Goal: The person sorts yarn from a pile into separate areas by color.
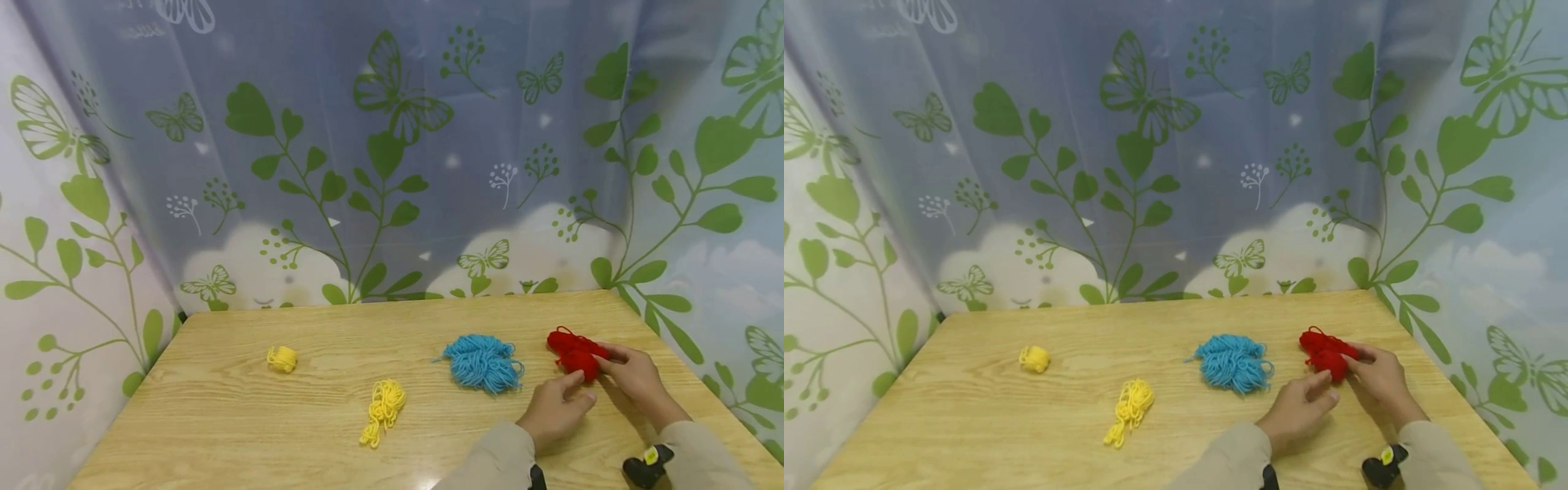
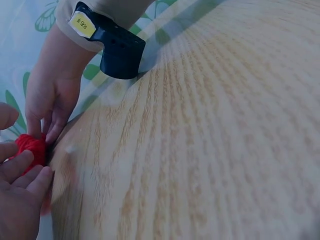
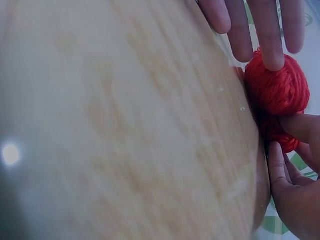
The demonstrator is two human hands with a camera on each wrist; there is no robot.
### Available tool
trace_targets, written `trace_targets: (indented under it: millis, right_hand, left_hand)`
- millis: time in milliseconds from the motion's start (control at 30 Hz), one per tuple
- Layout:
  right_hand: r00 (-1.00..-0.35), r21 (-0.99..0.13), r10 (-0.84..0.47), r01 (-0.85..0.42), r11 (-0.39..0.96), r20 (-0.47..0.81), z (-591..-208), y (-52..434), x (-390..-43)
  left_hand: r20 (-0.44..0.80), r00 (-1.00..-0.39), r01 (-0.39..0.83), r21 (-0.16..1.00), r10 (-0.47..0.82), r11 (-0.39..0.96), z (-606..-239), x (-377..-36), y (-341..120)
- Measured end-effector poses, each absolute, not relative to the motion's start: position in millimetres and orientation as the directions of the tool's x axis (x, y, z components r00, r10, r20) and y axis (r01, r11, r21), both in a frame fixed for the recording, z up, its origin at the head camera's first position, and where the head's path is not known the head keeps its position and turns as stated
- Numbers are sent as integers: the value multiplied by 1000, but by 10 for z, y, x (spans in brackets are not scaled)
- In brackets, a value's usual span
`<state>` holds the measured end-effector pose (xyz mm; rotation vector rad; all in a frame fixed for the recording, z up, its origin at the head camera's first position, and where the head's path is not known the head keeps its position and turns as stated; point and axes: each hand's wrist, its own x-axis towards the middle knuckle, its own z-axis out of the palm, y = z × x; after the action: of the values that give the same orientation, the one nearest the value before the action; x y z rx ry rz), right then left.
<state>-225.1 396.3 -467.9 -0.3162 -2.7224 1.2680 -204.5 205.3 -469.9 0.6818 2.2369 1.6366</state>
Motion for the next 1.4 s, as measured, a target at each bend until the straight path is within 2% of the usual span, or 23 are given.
trace_targets:
  millis: [233,600,900,1100,1400]
  right_hand:
    - [-971,-759,237,122,640,43,-4679,3956,-2245]
    - [-973,-761,226,113,639,45,-4713,3954,-2258]
    - [-968,-750,243,121,650,54,-4721,3942,-2252]
    - [-965,-741,254,127,660,60,-4719,3957,-2259]
    - [-965,-751,256,132,647,51,-4718,3979,-2258]
  left_hand:
    - [21,-854,184,947,520,264,-4674,-2042,2037]
    - [37,-828,236,928,559,287,-4530,-2168,1830]
    - [54,-799,299,900,600,318,-4264,-2418,1210]
    - [87,-820,278,925,566,260,-4181,-2590,719]
    - [168,-853,318,918,494,237,-4121,-2752,102]
